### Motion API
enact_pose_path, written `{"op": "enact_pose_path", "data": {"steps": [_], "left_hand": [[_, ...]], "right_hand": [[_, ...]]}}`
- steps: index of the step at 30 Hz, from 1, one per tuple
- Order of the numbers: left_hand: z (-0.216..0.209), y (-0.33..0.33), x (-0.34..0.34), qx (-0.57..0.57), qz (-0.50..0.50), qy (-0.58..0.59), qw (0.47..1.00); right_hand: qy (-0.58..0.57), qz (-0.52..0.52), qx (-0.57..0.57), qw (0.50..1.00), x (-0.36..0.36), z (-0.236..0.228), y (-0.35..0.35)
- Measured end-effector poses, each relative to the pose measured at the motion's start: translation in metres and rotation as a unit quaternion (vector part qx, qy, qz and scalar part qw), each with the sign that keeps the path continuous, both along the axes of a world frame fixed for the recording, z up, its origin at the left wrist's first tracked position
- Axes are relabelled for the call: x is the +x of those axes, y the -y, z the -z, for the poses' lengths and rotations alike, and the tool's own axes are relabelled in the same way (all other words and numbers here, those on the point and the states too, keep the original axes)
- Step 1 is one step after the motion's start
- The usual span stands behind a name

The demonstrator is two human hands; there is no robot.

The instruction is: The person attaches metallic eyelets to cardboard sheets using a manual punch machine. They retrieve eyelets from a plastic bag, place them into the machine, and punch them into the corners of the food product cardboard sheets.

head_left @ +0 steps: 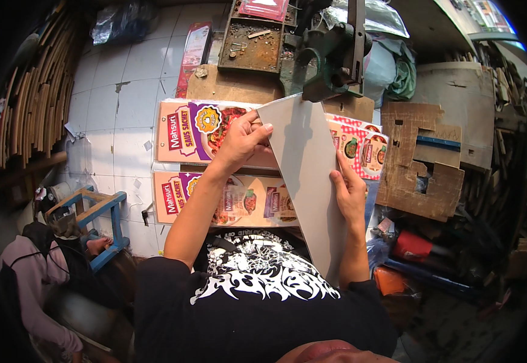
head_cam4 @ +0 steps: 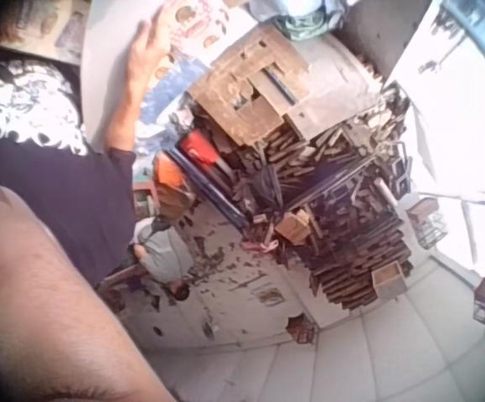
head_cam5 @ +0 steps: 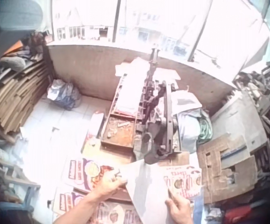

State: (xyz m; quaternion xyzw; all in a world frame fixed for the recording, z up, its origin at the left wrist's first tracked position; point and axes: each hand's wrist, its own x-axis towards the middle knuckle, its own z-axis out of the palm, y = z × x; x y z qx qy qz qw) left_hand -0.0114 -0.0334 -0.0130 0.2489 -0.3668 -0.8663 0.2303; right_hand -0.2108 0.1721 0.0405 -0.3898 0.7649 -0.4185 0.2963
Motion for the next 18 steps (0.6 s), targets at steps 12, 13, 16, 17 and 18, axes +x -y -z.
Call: {"op": "enact_pose_path", "data": {"steps": [12,13,16,17,18], "left_hand": [[0.0009,0.0,0.0007,0.0,0.005,-0.001,1.0],[-0.001,-0.0004,0.0004,0.001,0.004,-0.001,1.0],[-0.0055,-0.0013,-0.0006,-0.001,-0.005,0.009,1.0],[-0.0047,-0.0014,-0.0011,-0.007,-0.004,0.001,1.0],[-0.0042,-0.0013,-0.0013,-0.012,-0.003,-0.007,1.0]], "right_hand": [[-0.023,-0.01,0.009,1.0,-0.0006,-0.0009,-0.0002],[-0.011,-0.007,0.015,1.0,-0.0001,-0.0021,-0.0001],[-0.007,-0.006,0.018,1.0,-0.0003,-0.0003,-0.0014],[-0.015,-0.007,0.015,1.0,-0.0005,0.0004,-0.0016],[-0.015,-0.007,0.015,1.0,-0.0002,-0.0002,-0.001]]}}
